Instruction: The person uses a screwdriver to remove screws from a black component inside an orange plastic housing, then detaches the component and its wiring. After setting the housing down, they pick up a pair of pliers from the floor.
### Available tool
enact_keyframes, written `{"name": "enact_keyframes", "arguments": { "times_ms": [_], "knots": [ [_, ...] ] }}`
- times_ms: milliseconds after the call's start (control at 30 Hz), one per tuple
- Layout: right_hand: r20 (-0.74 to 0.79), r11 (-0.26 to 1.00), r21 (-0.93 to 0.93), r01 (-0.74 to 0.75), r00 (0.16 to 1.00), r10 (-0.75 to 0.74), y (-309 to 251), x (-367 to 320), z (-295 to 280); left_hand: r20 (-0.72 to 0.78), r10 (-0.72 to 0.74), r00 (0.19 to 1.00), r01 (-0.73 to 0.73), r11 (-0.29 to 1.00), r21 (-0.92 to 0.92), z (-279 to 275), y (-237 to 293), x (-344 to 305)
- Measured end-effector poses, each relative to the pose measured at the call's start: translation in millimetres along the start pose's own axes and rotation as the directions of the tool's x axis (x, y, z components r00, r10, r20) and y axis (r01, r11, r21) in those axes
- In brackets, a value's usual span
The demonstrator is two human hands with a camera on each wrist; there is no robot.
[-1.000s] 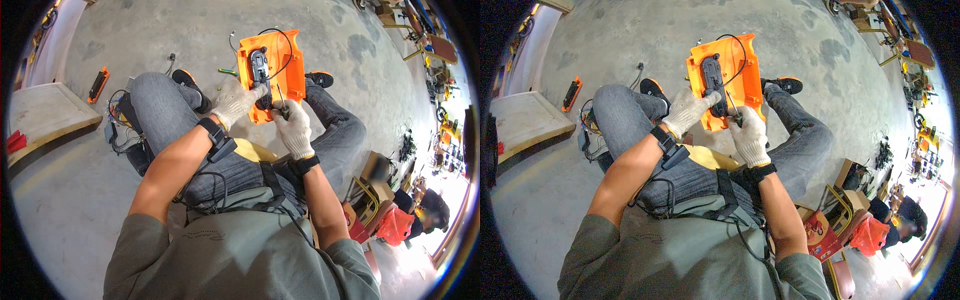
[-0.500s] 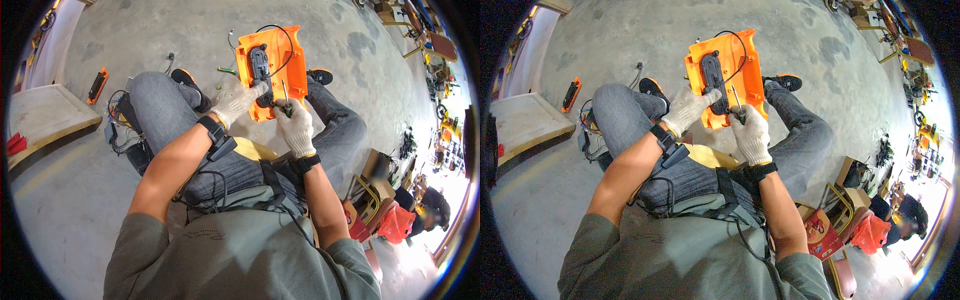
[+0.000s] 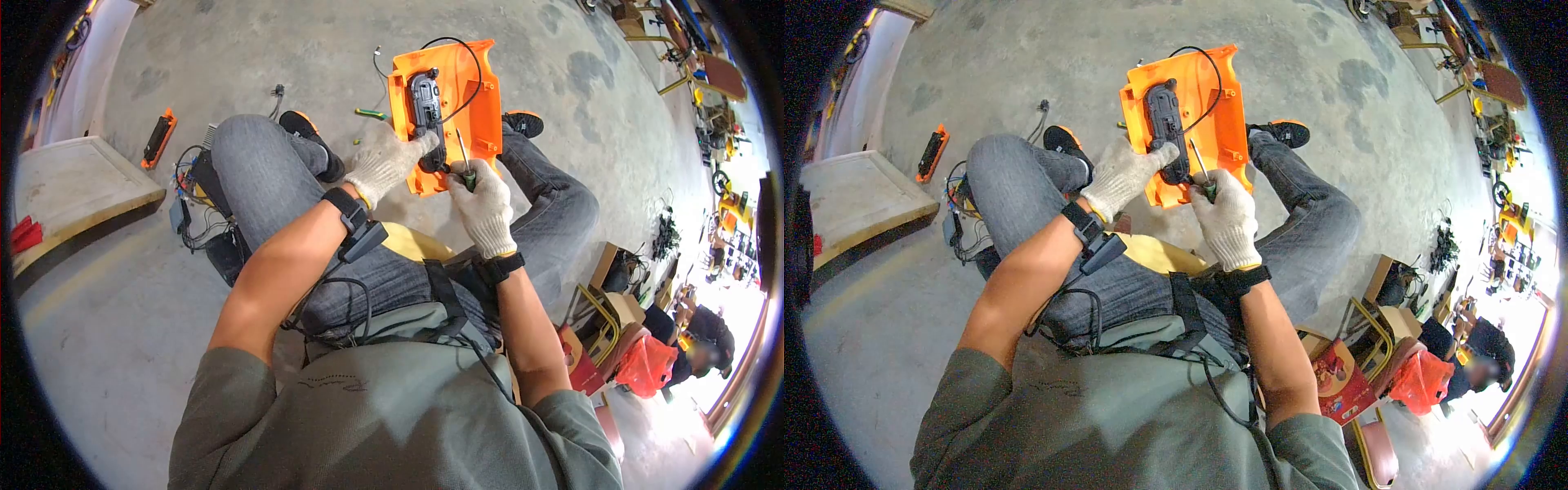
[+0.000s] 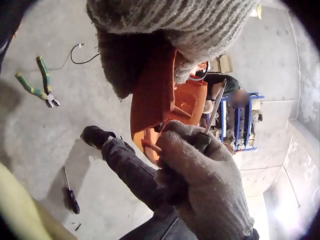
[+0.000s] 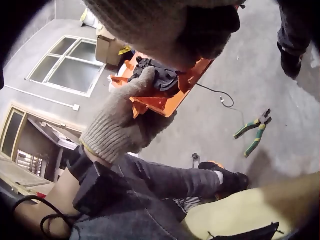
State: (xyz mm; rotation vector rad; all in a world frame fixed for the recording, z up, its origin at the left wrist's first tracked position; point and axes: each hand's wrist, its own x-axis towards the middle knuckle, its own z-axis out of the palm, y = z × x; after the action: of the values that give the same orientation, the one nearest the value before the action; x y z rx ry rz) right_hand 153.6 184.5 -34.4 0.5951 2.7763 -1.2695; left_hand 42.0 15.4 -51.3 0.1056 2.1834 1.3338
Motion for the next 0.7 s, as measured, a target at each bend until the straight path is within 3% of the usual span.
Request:
{"name": "enact_keyframes", "arguments": {
  "times_ms": [367,500,600,700],
  "knots": [
    [0.005,0.996,-0.092,-0.004,1.0,0.004,-9,1,3,-0.025,0.035,0.999,-0.034,0.999,0.028,2,-1,-2],
    [0.012,0.995,-0.097,-0.03,0.999,0.031,-7,1,5,0.027,-0.02,0.999,0.018,0.998,0.053,-4,9,-4],
    [0.001,0.997,-0.075,-0.012,1.0,0.012,-7,1,5,-0.023,0.052,0.998,-0.052,0.998,0.03,1,1,-2],
    [-0.052,0.999,-0.036,0.011,0.999,-0.012,-9,1,7,-0.002,0.026,1.0,-0.026,0.996,0.09,0,2,0]
  ]
}}
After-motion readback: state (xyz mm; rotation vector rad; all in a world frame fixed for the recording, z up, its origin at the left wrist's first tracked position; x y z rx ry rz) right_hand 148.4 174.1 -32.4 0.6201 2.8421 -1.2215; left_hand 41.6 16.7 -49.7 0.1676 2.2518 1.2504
